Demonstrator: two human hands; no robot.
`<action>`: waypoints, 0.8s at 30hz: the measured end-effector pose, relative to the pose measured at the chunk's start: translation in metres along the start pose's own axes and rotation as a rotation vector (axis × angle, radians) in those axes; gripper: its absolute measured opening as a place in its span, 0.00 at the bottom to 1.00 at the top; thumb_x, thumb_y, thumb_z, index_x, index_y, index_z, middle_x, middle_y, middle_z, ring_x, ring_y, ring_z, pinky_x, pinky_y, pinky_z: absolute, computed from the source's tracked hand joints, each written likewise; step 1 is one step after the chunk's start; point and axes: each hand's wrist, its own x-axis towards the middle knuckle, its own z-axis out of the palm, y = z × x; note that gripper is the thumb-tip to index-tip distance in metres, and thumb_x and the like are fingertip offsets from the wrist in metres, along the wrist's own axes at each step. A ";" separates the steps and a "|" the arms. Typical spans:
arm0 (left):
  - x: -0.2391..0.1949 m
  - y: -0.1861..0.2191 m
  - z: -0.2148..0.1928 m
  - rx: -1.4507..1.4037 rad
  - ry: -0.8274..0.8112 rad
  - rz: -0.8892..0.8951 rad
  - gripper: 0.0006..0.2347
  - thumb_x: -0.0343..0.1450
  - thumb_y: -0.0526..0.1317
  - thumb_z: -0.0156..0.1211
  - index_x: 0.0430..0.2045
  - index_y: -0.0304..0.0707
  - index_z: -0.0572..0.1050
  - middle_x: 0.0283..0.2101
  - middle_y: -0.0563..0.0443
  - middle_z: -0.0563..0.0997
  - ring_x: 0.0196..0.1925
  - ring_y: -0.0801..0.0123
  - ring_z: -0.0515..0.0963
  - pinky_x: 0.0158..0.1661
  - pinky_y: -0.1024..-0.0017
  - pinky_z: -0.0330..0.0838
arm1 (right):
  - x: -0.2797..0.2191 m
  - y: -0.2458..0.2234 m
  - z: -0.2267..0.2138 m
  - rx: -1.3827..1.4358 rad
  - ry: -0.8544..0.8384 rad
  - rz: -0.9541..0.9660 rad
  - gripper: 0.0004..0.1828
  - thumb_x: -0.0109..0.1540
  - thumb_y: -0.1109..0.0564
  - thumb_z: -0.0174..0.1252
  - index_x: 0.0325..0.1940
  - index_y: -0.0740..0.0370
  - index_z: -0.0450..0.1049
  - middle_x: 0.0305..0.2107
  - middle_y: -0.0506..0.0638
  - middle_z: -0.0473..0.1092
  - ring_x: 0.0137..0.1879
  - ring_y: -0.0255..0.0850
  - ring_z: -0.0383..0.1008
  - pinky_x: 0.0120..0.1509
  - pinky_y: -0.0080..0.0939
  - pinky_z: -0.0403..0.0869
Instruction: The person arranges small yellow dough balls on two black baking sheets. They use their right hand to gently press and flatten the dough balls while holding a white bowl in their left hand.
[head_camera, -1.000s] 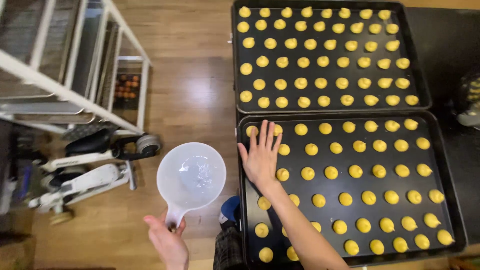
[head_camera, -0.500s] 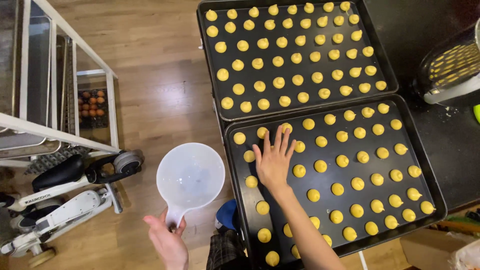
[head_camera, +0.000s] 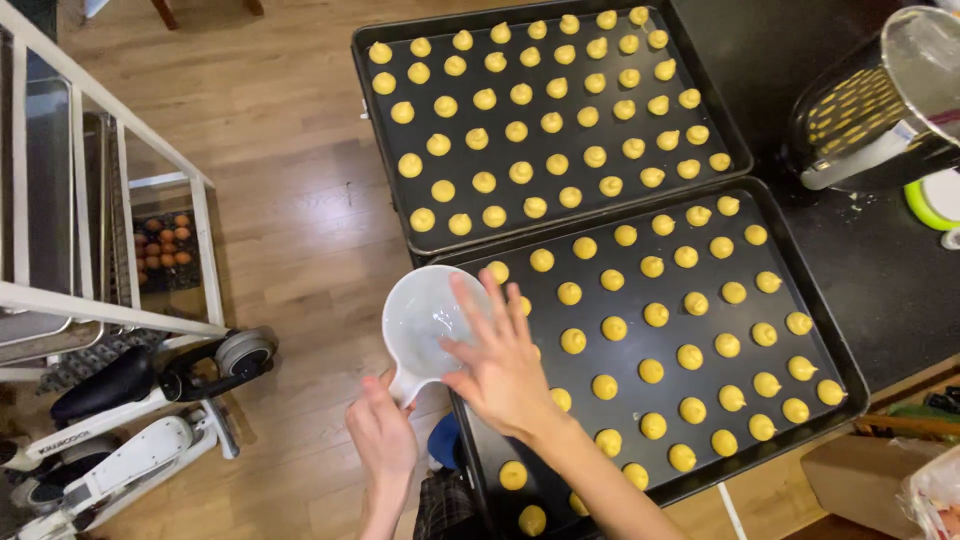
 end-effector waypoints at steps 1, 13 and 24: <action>-0.001 0.001 0.006 -0.003 0.003 0.003 0.33 0.76 0.55 0.20 0.19 0.41 0.81 0.15 0.48 0.81 0.21 0.58 0.81 0.29 0.65 0.68 | 0.000 0.002 -0.005 -0.002 0.003 -0.004 0.44 0.70 0.28 0.26 0.48 0.55 0.84 0.75 0.59 0.47 0.81 0.69 0.39 0.81 0.77 0.40; -0.025 -0.016 0.058 -0.477 0.217 -0.380 0.39 0.74 0.65 0.26 0.37 0.23 0.82 0.20 0.41 0.70 0.27 0.62 0.72 0.38 0.64 0.81 | -0.026 0.136 0.016 -0.014 0.047 0.766 0.35 0.72 0.39 0.25 0.74 0.60 0.62 0.77 0.65 0.38 0.83 0.60 0.24 0.80 0.69 0.35; -0.044 -0.025 0.072 -0.465 0.337 -0.338 0.40 0.77 0.67 0.26 0.37 0.23 0.80 0.24 0.41 0.70 0.30 0.63 0.71 0.37 0.67 0.78 | -0.036 0.162 0.048 -0.297 0.133 0.438 0.30 0.72 0.43 0.43 0.67 0.70 0.66 0.76 0.69 0.44 0.82 0.64 0.35 0.81 0.72 0.40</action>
